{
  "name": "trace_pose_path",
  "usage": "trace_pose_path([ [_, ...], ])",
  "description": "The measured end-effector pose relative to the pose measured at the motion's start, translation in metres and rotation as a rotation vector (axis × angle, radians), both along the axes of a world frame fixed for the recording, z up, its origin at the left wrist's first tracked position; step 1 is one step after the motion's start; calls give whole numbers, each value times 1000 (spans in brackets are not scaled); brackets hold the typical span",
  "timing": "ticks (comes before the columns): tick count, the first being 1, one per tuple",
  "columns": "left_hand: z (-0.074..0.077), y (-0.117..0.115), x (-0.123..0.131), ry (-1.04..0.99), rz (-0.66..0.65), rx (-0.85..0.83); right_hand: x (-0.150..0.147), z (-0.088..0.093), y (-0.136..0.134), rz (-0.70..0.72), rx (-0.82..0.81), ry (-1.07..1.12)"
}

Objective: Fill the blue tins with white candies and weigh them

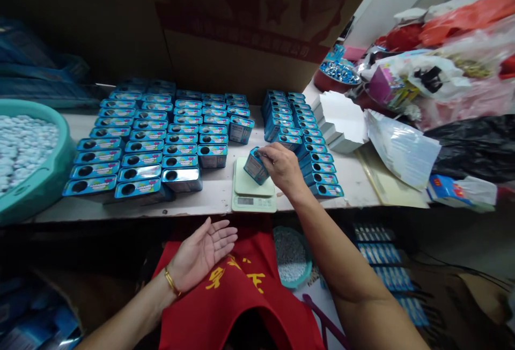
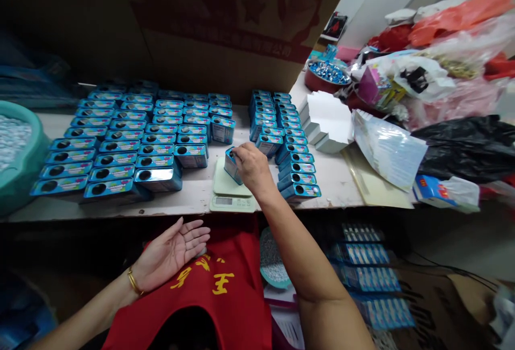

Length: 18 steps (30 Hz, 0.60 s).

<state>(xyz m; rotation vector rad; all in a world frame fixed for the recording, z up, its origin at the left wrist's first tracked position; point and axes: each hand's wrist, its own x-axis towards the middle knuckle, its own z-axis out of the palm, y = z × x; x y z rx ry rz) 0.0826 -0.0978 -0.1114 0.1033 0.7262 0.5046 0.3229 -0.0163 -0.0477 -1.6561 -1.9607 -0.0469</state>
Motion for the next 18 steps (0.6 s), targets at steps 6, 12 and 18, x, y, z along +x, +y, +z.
trace_pose_path([
  [6,3,3,-2,42,8,47,-7,10,-26,-18,91,117],
  [12,2,24,-36,321,215,295,-49,-35,-113,304,-171,228],
  [18,-14,25,-53,413,182,269,-48,-95,-160,121,-512,185],
])
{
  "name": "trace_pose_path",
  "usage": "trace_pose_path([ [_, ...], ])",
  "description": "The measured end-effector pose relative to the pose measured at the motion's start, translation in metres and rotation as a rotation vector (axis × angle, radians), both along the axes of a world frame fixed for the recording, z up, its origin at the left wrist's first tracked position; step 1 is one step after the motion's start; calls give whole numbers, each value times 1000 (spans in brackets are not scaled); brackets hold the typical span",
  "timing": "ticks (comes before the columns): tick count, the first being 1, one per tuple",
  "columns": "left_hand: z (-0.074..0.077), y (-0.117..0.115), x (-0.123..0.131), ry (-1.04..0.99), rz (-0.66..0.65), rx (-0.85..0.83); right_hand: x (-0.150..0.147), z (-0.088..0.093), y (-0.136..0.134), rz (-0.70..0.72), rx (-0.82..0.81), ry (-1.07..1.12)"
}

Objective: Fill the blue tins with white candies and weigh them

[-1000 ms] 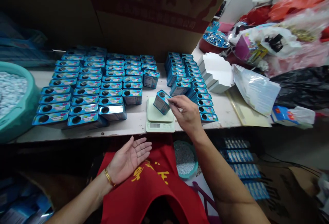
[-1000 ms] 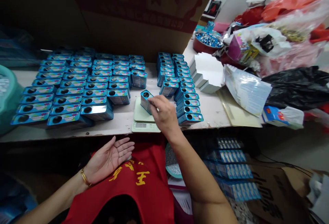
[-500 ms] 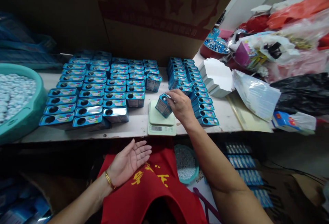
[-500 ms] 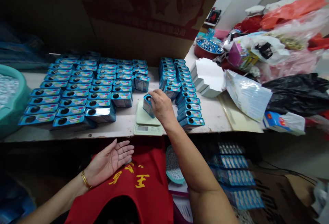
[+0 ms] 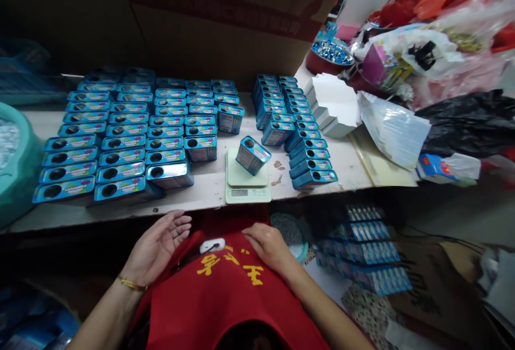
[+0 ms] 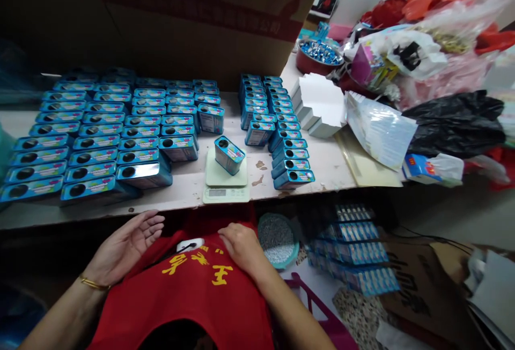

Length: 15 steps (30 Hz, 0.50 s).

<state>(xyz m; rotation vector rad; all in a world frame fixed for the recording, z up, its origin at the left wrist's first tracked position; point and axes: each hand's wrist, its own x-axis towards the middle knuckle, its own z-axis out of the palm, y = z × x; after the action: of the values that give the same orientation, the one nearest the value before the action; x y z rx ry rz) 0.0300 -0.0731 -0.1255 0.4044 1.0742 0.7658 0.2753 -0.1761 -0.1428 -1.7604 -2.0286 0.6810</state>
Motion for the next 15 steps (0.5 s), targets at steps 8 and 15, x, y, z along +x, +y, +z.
trace_pose_path([
  [8,8,-7,7,54,-96,34,42,14,13,-217,106,43],
  [15,80,71,-86,685,608,897,51,17,16,-206,129,71],
])
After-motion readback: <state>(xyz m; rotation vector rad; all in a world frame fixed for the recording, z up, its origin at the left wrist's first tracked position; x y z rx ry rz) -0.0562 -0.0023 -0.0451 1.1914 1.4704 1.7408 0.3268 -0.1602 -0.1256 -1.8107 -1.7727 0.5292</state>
